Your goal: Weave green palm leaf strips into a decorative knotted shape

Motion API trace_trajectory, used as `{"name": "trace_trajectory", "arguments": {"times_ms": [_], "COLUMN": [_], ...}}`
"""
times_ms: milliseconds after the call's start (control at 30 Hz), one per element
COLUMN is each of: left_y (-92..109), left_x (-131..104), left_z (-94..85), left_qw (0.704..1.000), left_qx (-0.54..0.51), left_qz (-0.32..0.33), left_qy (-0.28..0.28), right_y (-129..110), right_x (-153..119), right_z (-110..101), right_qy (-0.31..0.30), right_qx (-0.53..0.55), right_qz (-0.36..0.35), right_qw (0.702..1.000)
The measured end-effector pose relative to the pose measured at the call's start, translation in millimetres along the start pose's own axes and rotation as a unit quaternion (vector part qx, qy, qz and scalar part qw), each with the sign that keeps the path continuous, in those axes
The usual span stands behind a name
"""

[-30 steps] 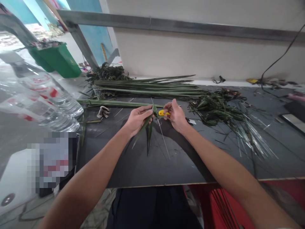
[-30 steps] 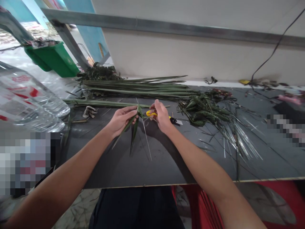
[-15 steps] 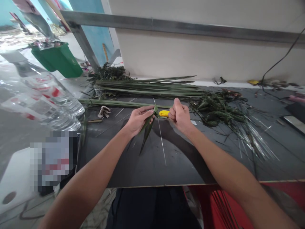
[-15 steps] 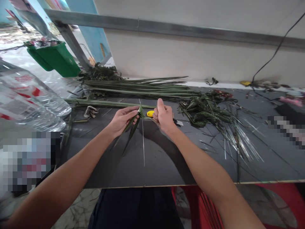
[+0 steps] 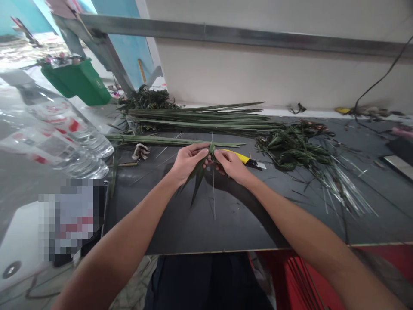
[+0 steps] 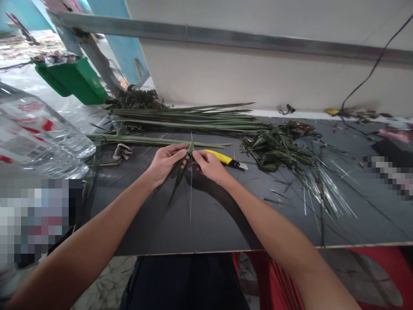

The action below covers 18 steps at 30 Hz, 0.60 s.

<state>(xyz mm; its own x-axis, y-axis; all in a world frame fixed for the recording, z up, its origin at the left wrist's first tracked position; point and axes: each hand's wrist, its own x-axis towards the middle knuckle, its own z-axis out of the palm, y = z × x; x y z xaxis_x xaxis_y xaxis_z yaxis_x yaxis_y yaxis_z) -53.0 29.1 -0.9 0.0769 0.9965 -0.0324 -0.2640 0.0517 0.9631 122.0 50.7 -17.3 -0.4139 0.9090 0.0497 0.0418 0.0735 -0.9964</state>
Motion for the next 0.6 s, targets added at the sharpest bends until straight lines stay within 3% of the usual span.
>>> {"name": "trace_trajectory", "arguments": {"times_ms": [167, 400, 600], "left_y": [-1.8, -2.0, -0.3], "left_x": [-2.3, -4.0, -4.9], "left_z": [4.1, 7.4, 8.1], "left_qw": [0.998, 0.998, 0.997], "left_qx": [0.052, 0.059, 0.079], "left_qz": [0.026, 0.021, 0.022], "left_qy": [0.000, 0.003, 0.005], "right_y": [1.1, 2.8, 1.7], "right_x": [-0.4, -5.4, -3.4], "right_z": [1.2, 5.7, 5.7], "right_qy": [0.009, -0.016, 0.002], "right_qx": [-0.006, 0.039, 0.064], "right_qz": [-0.045, 0.025, 0.014], "right_qw": [0.999, 0.999, 0.998]}}
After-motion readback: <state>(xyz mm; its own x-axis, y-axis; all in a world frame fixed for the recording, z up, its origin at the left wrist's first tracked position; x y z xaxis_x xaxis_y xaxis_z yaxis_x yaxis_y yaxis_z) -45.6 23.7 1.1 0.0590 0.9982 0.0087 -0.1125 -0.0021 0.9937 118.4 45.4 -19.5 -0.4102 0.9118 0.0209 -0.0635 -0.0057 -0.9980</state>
